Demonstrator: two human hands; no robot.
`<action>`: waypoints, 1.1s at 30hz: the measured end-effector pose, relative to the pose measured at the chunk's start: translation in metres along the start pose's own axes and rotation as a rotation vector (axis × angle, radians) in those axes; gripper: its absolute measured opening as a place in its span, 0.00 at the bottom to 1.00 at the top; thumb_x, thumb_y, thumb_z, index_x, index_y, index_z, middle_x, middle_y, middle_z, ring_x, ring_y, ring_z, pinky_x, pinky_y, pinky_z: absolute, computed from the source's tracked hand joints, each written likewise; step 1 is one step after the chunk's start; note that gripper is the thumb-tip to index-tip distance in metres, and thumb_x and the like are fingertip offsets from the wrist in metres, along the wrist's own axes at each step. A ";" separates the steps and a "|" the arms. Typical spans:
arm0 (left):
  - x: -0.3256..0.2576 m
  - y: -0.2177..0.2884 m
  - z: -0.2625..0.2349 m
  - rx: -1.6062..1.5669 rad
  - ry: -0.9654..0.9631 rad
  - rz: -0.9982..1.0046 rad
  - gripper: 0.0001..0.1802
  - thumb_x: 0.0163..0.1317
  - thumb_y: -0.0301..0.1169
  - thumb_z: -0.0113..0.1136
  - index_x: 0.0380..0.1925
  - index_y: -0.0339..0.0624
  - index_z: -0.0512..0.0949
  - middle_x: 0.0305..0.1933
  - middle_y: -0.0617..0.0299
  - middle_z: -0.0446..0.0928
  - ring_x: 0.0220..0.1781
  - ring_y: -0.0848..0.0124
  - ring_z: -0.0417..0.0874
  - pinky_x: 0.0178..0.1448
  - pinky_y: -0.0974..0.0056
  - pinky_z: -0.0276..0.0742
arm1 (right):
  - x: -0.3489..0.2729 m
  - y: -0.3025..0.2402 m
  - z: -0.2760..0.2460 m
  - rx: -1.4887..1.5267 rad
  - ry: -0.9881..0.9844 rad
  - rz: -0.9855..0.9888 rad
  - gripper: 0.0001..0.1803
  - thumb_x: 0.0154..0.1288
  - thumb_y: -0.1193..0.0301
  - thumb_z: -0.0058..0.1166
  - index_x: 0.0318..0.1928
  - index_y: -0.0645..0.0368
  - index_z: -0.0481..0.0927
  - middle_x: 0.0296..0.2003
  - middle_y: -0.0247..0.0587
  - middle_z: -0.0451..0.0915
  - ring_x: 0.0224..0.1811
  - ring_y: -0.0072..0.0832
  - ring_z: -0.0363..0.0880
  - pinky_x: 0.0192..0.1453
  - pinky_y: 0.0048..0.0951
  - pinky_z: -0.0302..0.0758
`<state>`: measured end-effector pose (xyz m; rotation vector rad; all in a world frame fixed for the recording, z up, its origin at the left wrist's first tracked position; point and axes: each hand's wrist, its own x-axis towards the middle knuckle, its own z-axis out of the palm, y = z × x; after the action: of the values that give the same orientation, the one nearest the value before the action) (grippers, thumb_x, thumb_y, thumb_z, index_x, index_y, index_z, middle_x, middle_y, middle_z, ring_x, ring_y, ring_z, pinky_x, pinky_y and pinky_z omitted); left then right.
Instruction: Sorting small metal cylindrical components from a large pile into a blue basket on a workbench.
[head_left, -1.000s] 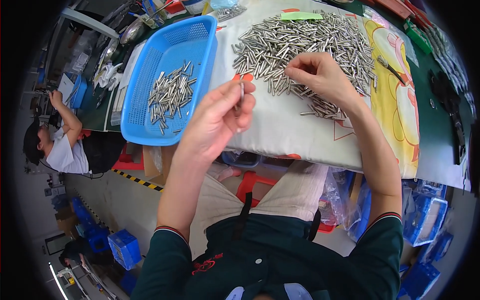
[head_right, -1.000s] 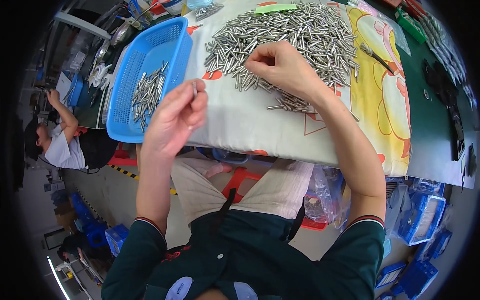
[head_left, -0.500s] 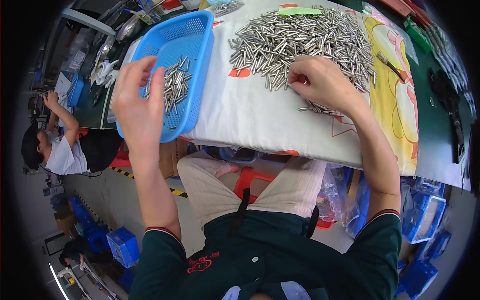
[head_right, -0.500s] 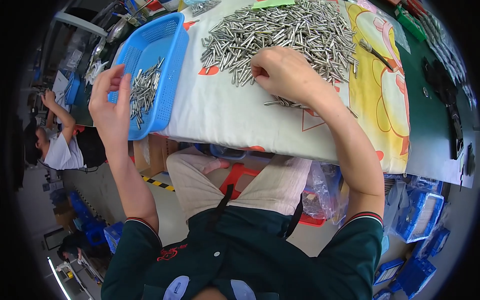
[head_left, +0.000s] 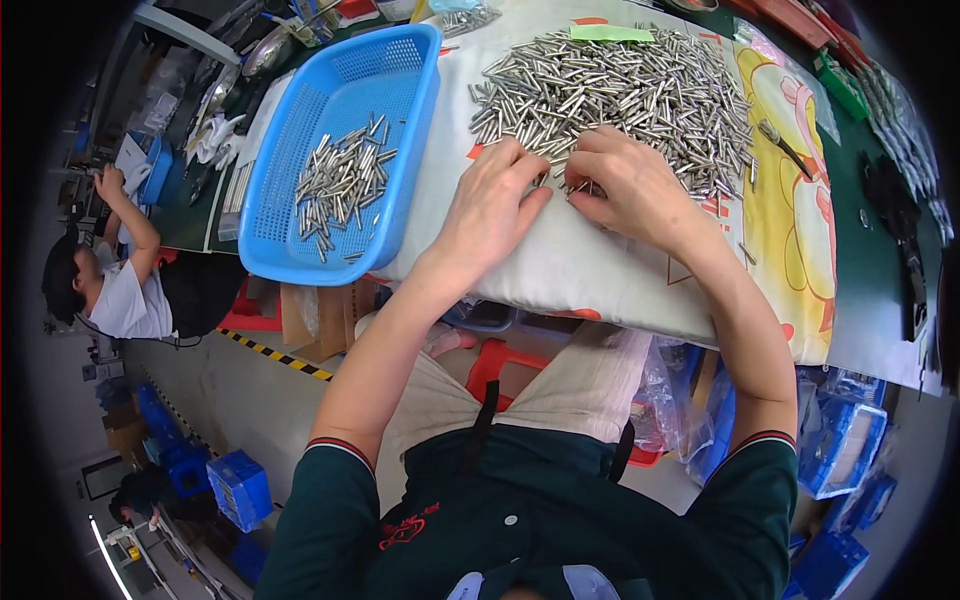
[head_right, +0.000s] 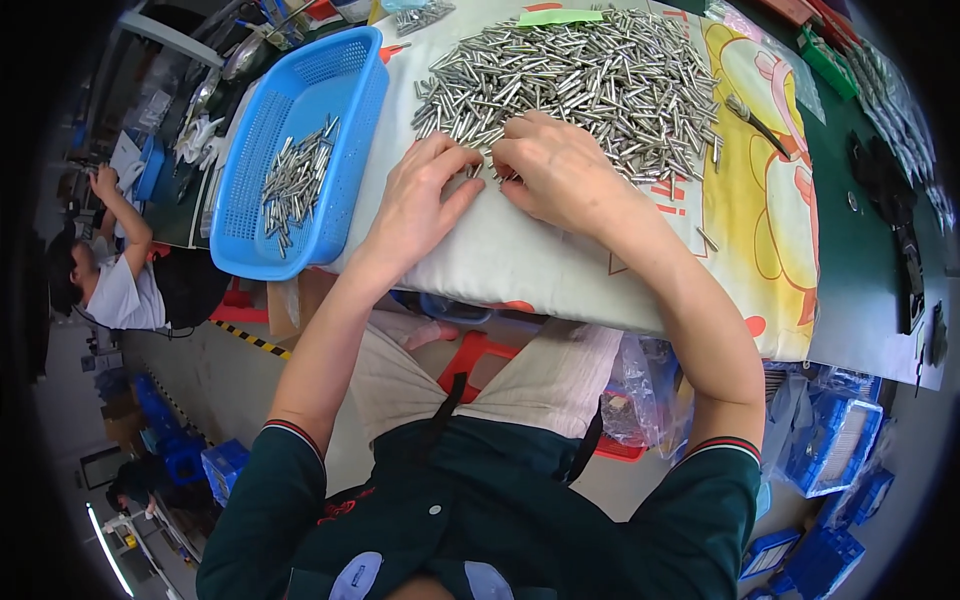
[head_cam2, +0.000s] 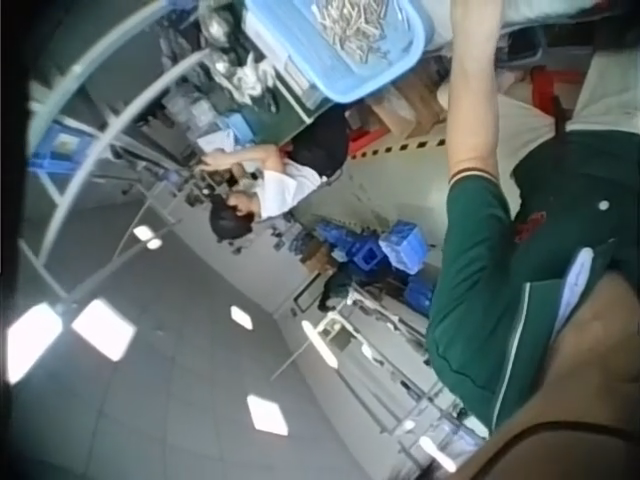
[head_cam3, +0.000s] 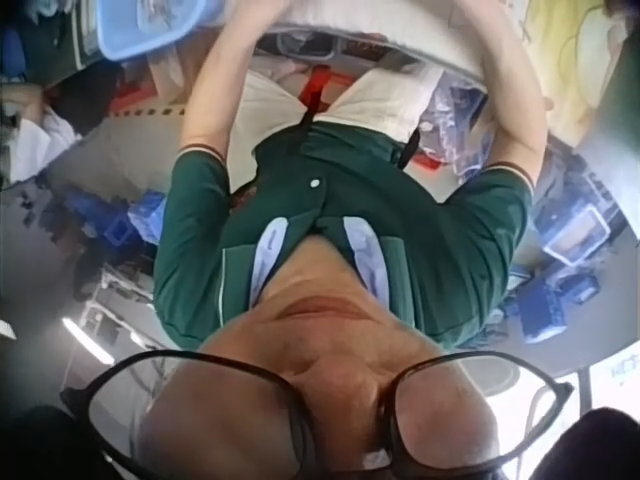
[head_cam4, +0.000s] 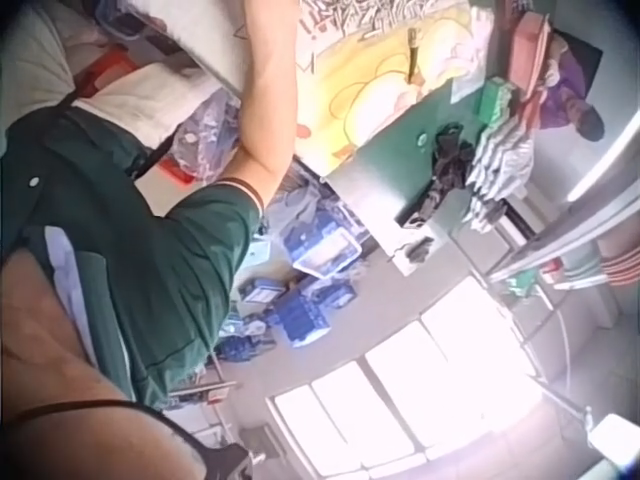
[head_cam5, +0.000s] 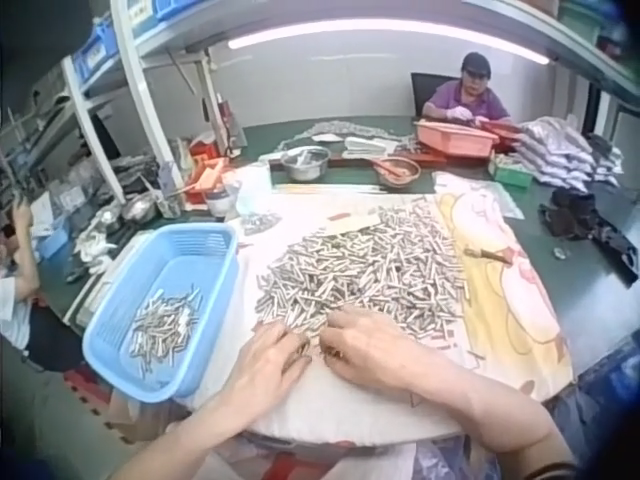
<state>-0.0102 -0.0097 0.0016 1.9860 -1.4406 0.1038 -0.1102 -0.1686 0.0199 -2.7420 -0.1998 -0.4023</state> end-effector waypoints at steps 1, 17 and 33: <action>-0.002 -0.002 -0.002 0.007 -0.011 0.014 0.10 0.48 0.23 0.61 0.32 0.36 0.76 0.31 0.55 0.71 0.37 0.57 0.74 0.42 0.57 0.70 | 0.000 0.001 0.000 0.000 0.003 0.005 0.06 0.46 0.73 0.55 0.28 0.60 0.77 0.30 0.40 0.74 0.39 0.36 0.73 0.43 0.35 0.73; -0.002 -0.001 -0.008 0.196 -0.019 0.128 0.10 0.47 0.17 0.54 0.32 0.35 0.74 0.29 0.55 0.72 0.32 0.59 0.76 0.36 0.58 0.73 | 0.000 0.002 0.007 0.012 0.064 -0.102 0.04 0.45 0.75 0.54 0.23 0.62 0.75 0.26 0.41 0.73 0.34 0.37 0.73 0.37 0.36 0.72; -0.002 0.001 -0.009 -0.107 0.072 -0.085 0.03 0.48 0.21 0.60 0.25 0.36 0.76 0.26 0.55 0.75 0.31 0.58 0.77 0.36 0.58 0.72 | 0.006 0.002 -0.017 0.324 0.227 0.023 0.07 0.47 0.76 0.51 0.30 0.64 0.77 0.25 0.46 0.77 0.30 0.39 0.77 0.36 0.35 0.73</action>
<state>-0.0088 -0.0036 0.0082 1.9340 -1.2881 0.0588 -0.1089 -0.1762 0.0366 -2.3580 -0.1581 -0.6126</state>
